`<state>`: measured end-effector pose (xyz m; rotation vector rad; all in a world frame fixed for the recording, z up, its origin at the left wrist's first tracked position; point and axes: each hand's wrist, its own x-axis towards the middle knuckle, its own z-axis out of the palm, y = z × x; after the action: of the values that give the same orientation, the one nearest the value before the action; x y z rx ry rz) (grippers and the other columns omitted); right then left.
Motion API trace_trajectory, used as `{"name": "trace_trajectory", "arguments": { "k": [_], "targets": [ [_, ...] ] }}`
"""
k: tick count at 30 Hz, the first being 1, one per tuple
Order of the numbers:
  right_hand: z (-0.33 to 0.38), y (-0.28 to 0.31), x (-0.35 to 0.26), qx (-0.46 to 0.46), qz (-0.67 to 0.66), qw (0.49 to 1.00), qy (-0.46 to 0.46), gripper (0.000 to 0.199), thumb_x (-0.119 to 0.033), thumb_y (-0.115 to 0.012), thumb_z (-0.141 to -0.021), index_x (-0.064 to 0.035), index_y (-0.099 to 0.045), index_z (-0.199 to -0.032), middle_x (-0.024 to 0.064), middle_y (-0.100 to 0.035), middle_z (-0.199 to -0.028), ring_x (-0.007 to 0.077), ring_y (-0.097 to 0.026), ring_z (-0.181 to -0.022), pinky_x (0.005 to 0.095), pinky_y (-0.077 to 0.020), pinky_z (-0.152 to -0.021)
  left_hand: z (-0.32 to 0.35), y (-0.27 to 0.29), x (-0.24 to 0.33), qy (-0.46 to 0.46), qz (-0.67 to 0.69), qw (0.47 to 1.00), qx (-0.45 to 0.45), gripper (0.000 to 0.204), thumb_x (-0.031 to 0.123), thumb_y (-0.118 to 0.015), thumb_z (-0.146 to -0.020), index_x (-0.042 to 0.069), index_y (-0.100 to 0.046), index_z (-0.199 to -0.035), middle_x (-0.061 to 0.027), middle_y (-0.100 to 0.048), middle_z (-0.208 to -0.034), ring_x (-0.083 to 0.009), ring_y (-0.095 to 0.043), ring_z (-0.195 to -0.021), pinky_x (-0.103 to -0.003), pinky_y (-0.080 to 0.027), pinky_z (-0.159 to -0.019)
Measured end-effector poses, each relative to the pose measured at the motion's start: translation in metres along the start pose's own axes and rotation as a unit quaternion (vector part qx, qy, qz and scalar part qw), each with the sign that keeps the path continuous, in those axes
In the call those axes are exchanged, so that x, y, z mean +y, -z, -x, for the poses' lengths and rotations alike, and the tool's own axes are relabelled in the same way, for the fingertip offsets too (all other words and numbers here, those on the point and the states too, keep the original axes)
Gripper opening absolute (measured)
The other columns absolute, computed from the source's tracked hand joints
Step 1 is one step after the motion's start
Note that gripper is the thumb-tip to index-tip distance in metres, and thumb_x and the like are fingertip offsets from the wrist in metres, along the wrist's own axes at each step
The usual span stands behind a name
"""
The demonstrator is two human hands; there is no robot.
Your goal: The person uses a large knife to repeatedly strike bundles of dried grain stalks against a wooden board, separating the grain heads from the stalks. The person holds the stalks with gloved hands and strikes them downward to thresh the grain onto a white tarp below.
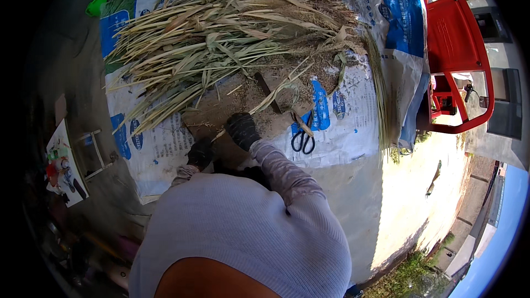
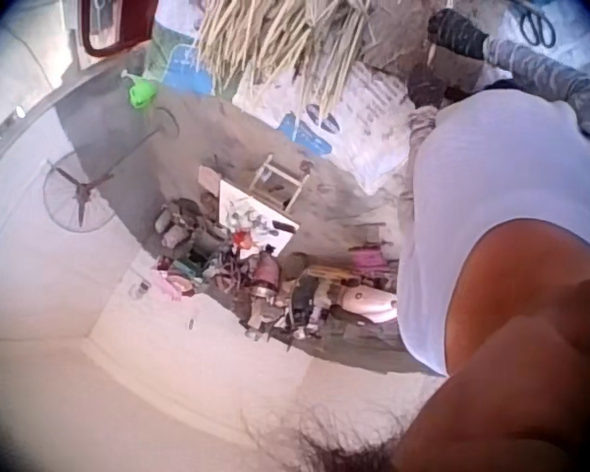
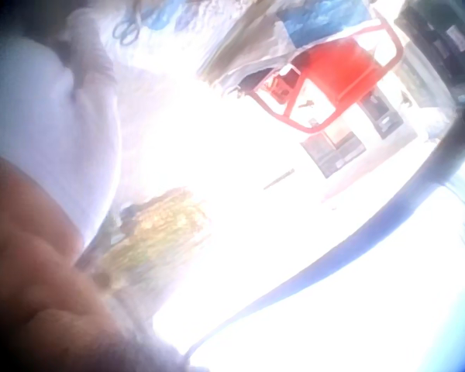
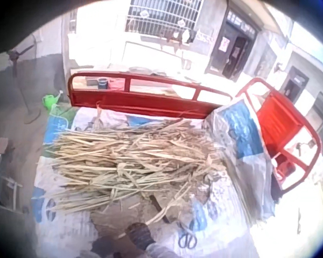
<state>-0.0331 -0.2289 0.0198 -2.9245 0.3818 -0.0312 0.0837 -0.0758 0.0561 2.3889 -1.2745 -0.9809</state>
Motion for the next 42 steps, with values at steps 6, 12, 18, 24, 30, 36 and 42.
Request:
{"name": "trace_trajectory", "arguments": {
  "k": [6,12,18,24,30,36,42],
  "targets": [
    [0.035,0.023,0.018,0.093,-0.127,0.987,-0.036,0.024,-0.024,-0.06,-0.071,-0.0104,-0.064,-0.09,0.0119,-0.06,-0.088,0.0293,-0.057,-0.088,0.0419,-0.0452,-0.075,-0.029,-0.048,-0.024,-0.144,-0.094,0.985,0.003,0.019,0.022,-0.053,-0.077,0.01,-0.066,-0.085,-0.0151,-0.064,-0.086,-0.0312,-0.062,-0.08,-0.042,-0.049,-0.071],
    [0.131,0.022,0.101,0.084,-0.071,0.903,-0.416,0.051,-0.032,-0.066,-0.074,-0.0094,-0.053,-0.118,0.0198,-0.053,-0.118,0.0338,-0.049,-0.109,0.0436,-0.0381,-0.091,-0.032,-0.043,-0.038,-0.131,-0.079,0.983,0.103,0.019,0.025,-0.054,-0.08,0.011,-0.066,-0.083,-0.0113,-0.065,-0.081,-0.0295,-0.063,-0.075,-0.041,-0.05,-0.067],
    [0.167,0.002,0.15,-0.042,-0.084,0.857,-0.507,0.045,-0.037,-0.069,-0.069,-0.0151,-0.057,-0.106,0.0135,-0.063,-0.09,0.032,-0.061,-0.084,0.0444,-0.0478,-0.071,-0.013,-0.044,-0.065,0.135,0.018,0.989,0.059,0.019,0.028,-0.053,-0.083,0.014,-0.066,-0.085,-0.0086,-0.063,-0.072,-0.0265,-0.062,-0.068,-0.039,-0.048,-0.061],
    [0.185,-0.022,0.166,-0.054,-0.136,0.875,-0.462,0.033,-0.039,-0.068,-0.07,-0.0137,-0.062,-0.09,0.0152,-0.063,-0.08,0.0323,-0.061,-0.079,0.0433,-0.048,-0.069,0.032,-0.045,-0.095,0.12,-0.011,0.991,0.057,0.023,0.031,-0.055,-0.082,0.012,-0.066,-0.085,-0.0072,-0.061,-0.066,-0.0224,-0.059,-0.061,-0.037,-0.046,-0.057],
    [0.206,-0.06,0.173,-0.055,-0.302,0.873,-0.378,0.03,-0.039,-0.066,-0.072,-0.0124,-0.064,-0.086,0.0121,-0.064,-0.085,0.03,-0.062,-0.08,0.0414,-0.0481,-0.07,0.097,-0.058,-0.169,0.183,0.066,0.974,0.114,0.03,0.036,-0.056,-0.081,0.012,-0.067,-0.094,-0.011,-0.065,-0.093,-0.0292,-0.06,-0.091,-0.039,-0.047,-0.078],
    [0.236,-0.09,0.172,-0.099,-0.164,0.967,-0.168,0.031,-0.04,-0.059,-0.077,-0.0129,-0.064,-0.092,0.0108,-0.064,-0.089,0.0301,-0.061,-0.084,0.0446,-0.0469,-0.072,0.147,-0.058,-0.226,0.15,0.086,0.961,0.214,0.031,0.036,-0.059,-0.081,0.01,-0.067,-0.095,-0.0113,-0.066,-0.092,-0.0285,-0.061,-0.089,-0.037,-0.048,-0.078],
    [0.218,-0.039,0.156,-0.078,-0.091,0.726,-0.677,0.052,-0.048,-0.07,-0.067,-0.0126,-0.057,-0.103,0.0155,-0.058,-0.097,0.0328,-0.058,-0.093,0.0443,-0.0473,-0.076,0.176,-0.036,-0.164,0.213,-0.017,0.947,0.239,0.025,0.027,-0.066,-0.077,0.01,-0.068,-0.094,-0.0093,-0.066,-0.092,-0.0245,-0.062,-0.088,-0.034,-0.048,-0.078]
  ]
}}
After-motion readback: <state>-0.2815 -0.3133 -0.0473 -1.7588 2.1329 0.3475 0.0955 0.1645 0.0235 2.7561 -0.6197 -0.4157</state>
